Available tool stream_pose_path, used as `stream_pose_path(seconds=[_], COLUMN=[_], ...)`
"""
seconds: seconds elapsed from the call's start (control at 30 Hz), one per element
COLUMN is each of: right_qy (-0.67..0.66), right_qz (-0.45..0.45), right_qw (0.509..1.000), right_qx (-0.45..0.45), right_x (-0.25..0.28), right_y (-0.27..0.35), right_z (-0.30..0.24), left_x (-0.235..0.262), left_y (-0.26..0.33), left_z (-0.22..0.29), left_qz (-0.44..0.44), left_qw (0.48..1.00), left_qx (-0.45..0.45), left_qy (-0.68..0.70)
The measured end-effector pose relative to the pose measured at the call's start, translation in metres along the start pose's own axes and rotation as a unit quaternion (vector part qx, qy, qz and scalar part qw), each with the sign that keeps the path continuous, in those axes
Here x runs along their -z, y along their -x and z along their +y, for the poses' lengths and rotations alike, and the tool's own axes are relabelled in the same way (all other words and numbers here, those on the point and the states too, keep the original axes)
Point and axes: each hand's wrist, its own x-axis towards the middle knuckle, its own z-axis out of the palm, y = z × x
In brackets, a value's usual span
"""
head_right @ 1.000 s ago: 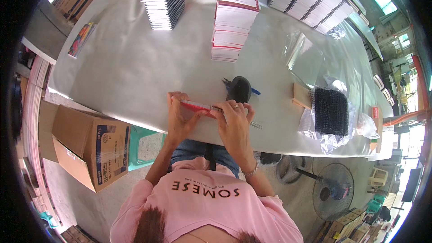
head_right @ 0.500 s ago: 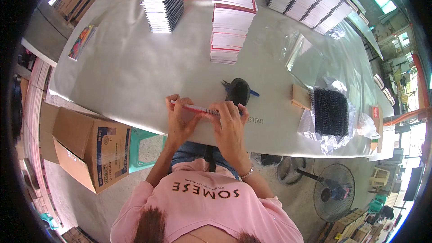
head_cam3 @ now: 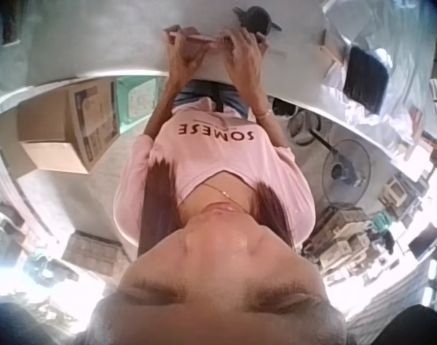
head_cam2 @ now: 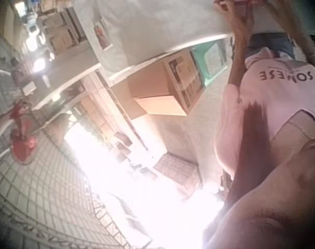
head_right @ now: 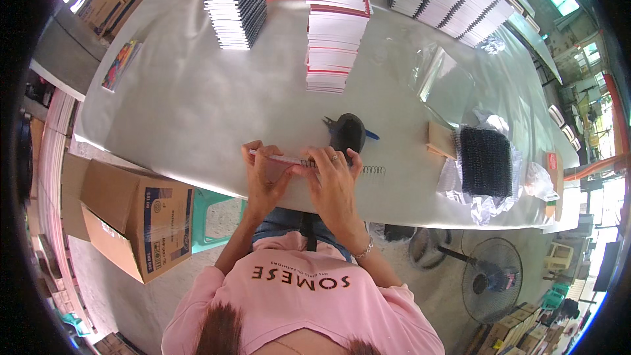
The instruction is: The person inserts a metal spiral coil into the pre-punched holes of a red notebook cover and its pages by hand, and then uses a pair of pliers to cut and crimp the end of the coil.
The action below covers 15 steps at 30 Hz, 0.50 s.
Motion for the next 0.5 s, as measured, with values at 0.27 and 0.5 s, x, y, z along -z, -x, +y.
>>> stream_pose_path(seconds=[0.27,0.5], right_qy=[-0.021,-0.016], right_qz=[-0.002,0.028], right_qw=[1.0,0.999], right_qx=[-0.004,0.003], right_x=[-0.0014,0.0008], right_y=[0.0032,0.0039], right_z=[0.0034,0.005], left_x=[-0.0024,-0.0032], left_y=[0.0001,-0.0008], left_z=[-0.0016,-0.0005], left_qz=[-0.012,-0.015], left_qw=[1.0,1.0], left_qx=[0.016,0.022], left_qy=[0.004,0.01])
